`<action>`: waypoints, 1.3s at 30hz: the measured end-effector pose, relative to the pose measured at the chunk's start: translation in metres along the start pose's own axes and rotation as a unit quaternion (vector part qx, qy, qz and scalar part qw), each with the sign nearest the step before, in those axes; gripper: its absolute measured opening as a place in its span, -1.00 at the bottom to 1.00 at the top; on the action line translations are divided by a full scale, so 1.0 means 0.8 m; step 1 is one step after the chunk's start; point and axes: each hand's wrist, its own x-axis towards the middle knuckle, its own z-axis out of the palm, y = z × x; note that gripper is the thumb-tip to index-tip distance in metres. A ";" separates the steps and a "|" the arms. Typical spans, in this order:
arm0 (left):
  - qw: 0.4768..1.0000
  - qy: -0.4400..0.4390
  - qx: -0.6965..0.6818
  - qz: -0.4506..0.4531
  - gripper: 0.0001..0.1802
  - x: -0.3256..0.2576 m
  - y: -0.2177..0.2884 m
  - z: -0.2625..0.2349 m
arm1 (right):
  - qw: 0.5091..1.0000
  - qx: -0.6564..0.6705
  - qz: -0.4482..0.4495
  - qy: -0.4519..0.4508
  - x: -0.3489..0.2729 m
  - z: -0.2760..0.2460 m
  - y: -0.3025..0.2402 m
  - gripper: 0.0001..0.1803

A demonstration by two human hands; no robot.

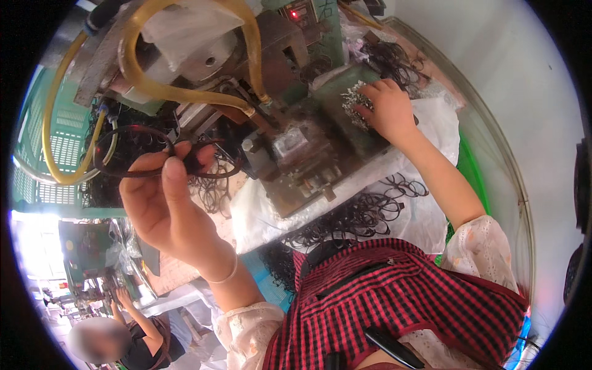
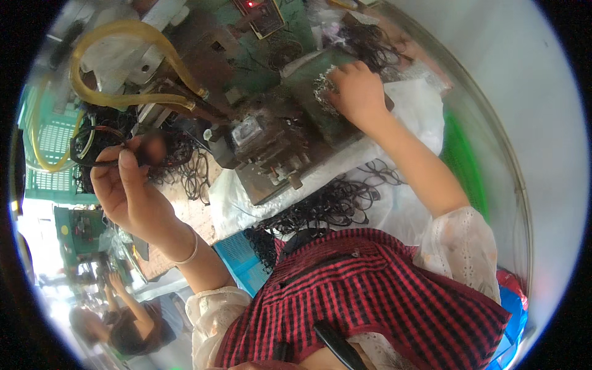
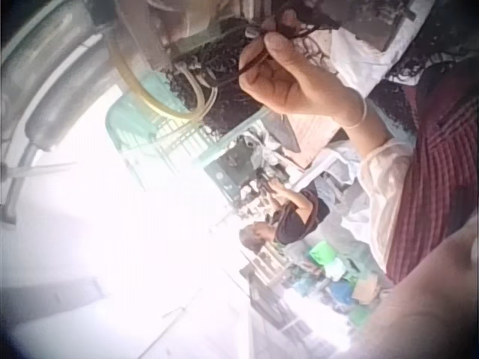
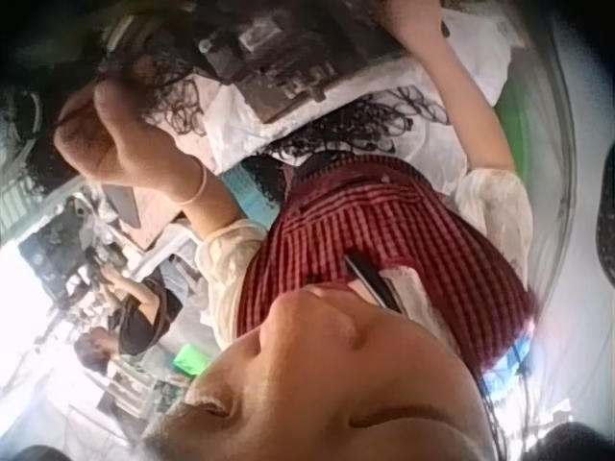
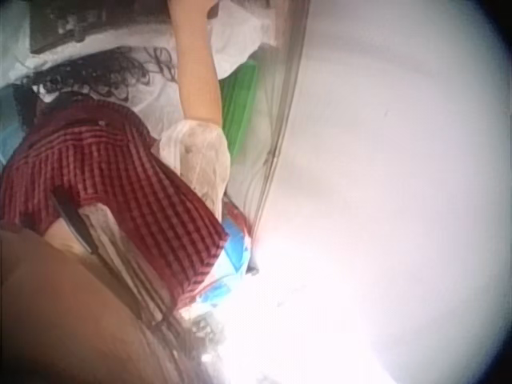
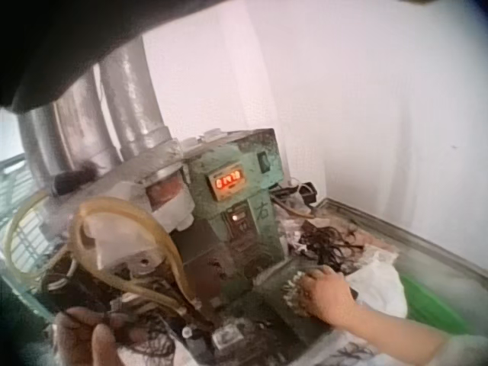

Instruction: The person repeatedly picks up small metal components and dark hair ties, places them into a press machine, and removes the assembled hair accessories. The process is continuous and repetitive, with the person handling items one at a time.

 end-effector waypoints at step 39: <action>0.999 0.031 -0.010 0.036 -0.80 -0.010 -0.010 -0.001 | 0.716 0.678 0.144 -0.086 0.014 -0.074 -0.169 -0.50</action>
